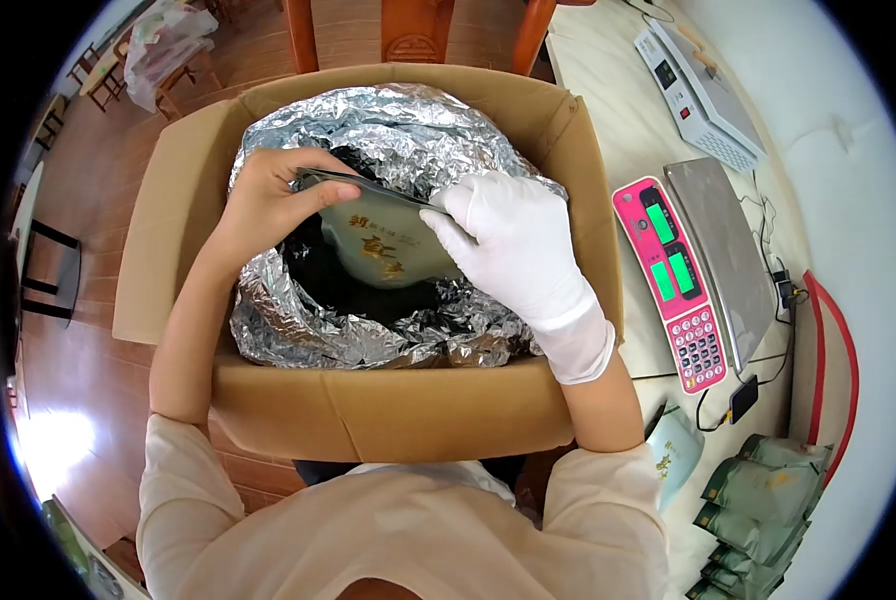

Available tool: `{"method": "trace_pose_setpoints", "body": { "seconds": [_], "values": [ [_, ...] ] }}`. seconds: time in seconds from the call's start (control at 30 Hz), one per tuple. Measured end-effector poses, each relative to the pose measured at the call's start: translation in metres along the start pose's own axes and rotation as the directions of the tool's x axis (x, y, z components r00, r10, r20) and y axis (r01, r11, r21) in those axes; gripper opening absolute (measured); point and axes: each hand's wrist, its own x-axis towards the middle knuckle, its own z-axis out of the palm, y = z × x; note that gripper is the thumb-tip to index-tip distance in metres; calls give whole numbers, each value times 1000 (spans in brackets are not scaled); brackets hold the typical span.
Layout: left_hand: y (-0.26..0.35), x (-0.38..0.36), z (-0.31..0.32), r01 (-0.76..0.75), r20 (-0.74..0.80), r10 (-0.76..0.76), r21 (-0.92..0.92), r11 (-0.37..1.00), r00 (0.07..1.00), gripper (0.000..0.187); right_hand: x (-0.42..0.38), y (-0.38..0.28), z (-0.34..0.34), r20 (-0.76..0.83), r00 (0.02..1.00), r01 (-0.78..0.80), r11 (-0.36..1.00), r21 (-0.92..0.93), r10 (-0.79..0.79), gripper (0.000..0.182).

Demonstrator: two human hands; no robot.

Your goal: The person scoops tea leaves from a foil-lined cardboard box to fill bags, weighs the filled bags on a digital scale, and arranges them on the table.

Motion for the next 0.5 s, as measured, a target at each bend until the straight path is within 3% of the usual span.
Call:
{"method": "trace_pose_setpoints", "body": {
  "seconds": [0.07, 0.13, 0.2, 0.27, 0.33, 0.5],
  "values": [
    [1, 0, 5, 23, 10, -24, 24, 999, 1000, 12, -1, 1, 3, -10, 1000, 7, 1000, -21, -7, 13],
    [3, -2, 15, 47, 23, -48, 47, 998, 999, 12, -1, 0, 7, 53, 997, -54, 996, 75, 50, 13],
    [4, -4, 26, -257, 100, 250, 72, 964, 963, 11, -1, -9, 15, 136, 987, -122, 955, 272, 88, 14],
    [5, -6, 27, -264, 118, 253, 95, 960, 960, 11, -5, -10, 22, 159, 979, -160, 962, 221, 127, 14],
    [6, -5, 20, -176, 153, 168, 36, 984, 974, 11, -3, -12, 17, 167, 980, -138, 978, 156, 112, 15],
    [1, -4, 15, -283, 114, 278, 32, 959, 954, 8, -3, -13, 16, 170, 982, -109, 980, 168, 80, 17]
  ]
}}
